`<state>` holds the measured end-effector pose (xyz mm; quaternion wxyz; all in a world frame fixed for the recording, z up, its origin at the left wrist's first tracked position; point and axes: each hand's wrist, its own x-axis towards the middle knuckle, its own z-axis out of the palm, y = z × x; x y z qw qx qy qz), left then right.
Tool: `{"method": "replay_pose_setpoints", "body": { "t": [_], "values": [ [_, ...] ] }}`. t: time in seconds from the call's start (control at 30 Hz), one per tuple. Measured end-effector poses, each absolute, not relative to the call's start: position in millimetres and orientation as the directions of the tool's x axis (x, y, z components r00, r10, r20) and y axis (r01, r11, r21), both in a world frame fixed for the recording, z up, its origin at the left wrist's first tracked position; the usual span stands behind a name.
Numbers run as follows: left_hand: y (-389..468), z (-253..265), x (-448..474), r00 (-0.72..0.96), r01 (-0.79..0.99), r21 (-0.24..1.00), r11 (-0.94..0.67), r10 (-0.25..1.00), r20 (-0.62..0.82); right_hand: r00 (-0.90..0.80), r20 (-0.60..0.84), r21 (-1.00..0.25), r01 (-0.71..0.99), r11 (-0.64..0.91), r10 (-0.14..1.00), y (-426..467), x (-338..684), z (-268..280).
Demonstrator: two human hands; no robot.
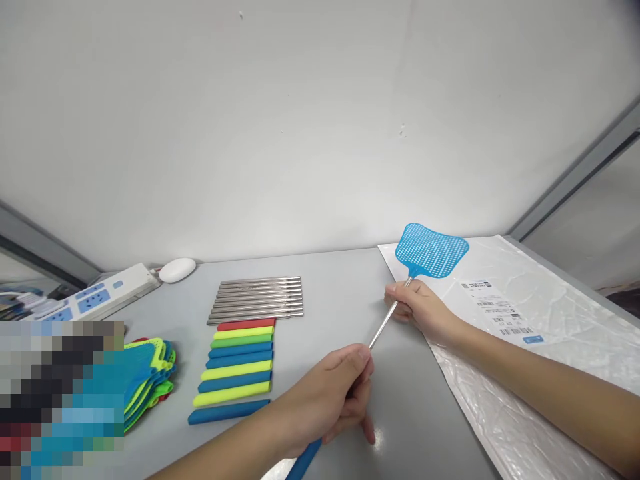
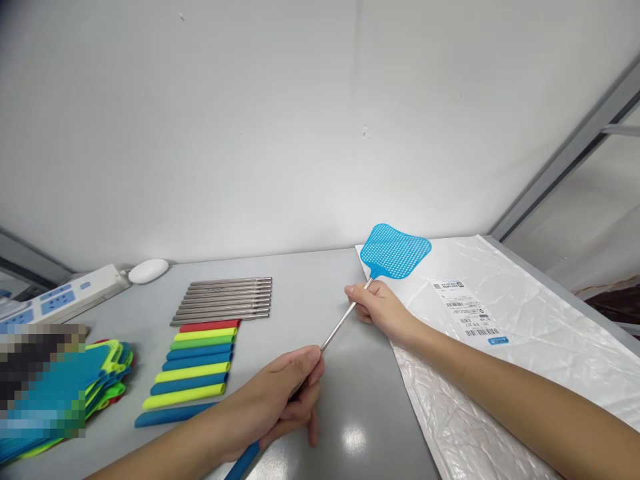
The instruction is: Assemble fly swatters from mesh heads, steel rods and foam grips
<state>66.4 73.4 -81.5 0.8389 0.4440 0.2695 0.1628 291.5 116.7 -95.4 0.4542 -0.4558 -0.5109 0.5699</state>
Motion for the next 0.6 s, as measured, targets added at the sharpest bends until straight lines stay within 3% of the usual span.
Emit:
{"method": "replay_pose_setpoints", "body": {
  "t": [0.13,0.3,0.6],
  "values": [
    [72,-80,68,0.798,-0.028,0.851,0.525,0.525,-0.297,-0.292,-0.098,-0.994,-0.009,-0.106,0.951,104,275,-98],
    [73,-73,71,0.806,0.119,0.884,0.452,0.476,-0.352,-0.574,-0.160,-0.985,0.146,-0.092,0.803,87,262,-88],
    [75,-78,71,0.793,0.085,0.874,0.478,0.498,-0.350,-0.296,-0.146,-0.988,0.087,-0.125,0.944,95,269,-94]
  ]
}}
